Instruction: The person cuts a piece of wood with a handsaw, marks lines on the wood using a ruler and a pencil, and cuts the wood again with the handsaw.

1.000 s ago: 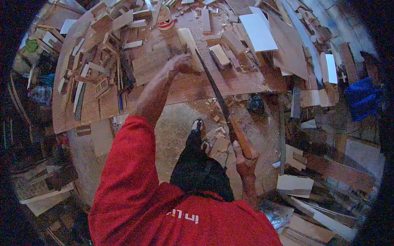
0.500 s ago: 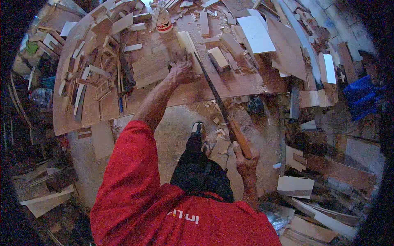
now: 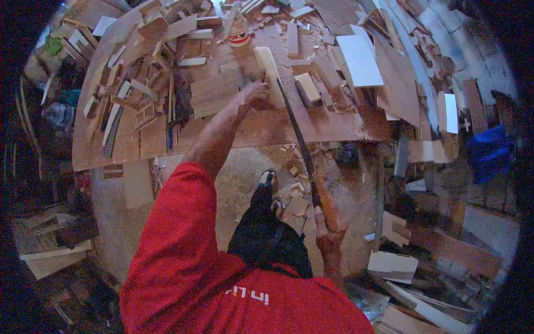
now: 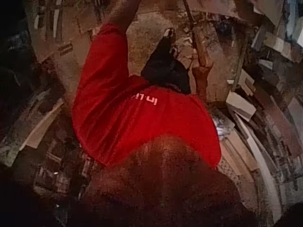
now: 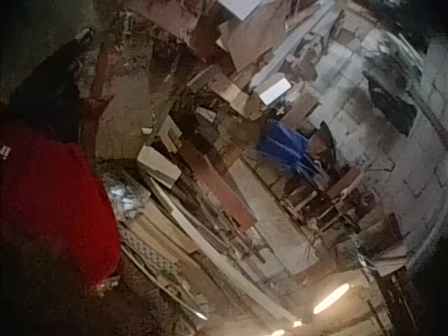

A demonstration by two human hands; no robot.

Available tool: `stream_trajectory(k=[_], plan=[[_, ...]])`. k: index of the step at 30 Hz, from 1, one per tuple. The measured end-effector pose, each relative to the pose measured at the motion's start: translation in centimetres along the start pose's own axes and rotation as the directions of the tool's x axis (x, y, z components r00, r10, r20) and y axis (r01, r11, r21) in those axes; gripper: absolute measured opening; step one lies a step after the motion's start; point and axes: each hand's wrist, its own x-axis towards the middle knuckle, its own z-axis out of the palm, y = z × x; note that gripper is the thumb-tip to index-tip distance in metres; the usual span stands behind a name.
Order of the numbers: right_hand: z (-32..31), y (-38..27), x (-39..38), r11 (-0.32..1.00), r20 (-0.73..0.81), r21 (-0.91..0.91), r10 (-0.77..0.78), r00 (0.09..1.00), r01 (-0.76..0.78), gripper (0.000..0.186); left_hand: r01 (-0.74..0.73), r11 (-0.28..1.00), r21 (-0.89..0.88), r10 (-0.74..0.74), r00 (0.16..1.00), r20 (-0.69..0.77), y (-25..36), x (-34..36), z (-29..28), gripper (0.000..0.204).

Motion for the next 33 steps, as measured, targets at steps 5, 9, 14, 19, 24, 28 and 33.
stream_trajectory(k=[5, 9, 14, 19, 24, 28, 33], plan=[[1.0, 0.8, 1.7, 0.929, 0.101, -0.327, -0.147, 0.984, 0.172, 0.027, -0.241, 0.964, -0.111, 0.233, 0.969, -0.078, 0.8, 0.0, -0.9, 0.041], [0.3, 0.7, 1.3, 0.935, -0.094, -0.093, -0.349, 0.932, 0.341, 0.022, 0.105, 0.927, 0.361, -0.14, 0.988, 0.071, 2.7, 1.4, -0.6, 0.033], [1.0, 0.2, 1.6, 0.959, 0.081, -0.281, -0.007, 0.997, 0.029, 0.022, 0.335, 0.832, 0.442, -0.482, 0.831, 0.277, 4.2, 2.7, -1.1, 0.04], [1.1, 0.4, 1.5, 0.948, -0.144, 0.043, -0.306, 0.941, 0.315, 0.02, 0.485, 0.831, 0.271, -0.536, 0.829, 0.161, 4.5, 2.5, -1.6, 0.024], [0.9, -0.3, 2.4, 0.865, 0.202, -0.481, -0.047, 0.978, 0.141, 0.029, 0.28, 0.793, 0.541, -0.475, 0.84, 0.263, 2.6, 3.3, 0.3, 0.042], [1.6, -0.8, 1.6, 0.915, -0.129, -0.274, -0.341, 0.931, 0.297, 0.023, 0.626, 0.721, 0.297, -0.683, 0.715, 0.152, 2.9, 3.3, 0.0, 0.033], [0.8, 1.4, 1.6, 0.86, 0.116, -0.477, -0.141, 0.983, 0.18, 0.031, 0.282, 0.908, 0.309, -0.268, 0.959, -0.088, 6.8, 2.3, -2.5, 0.04]])
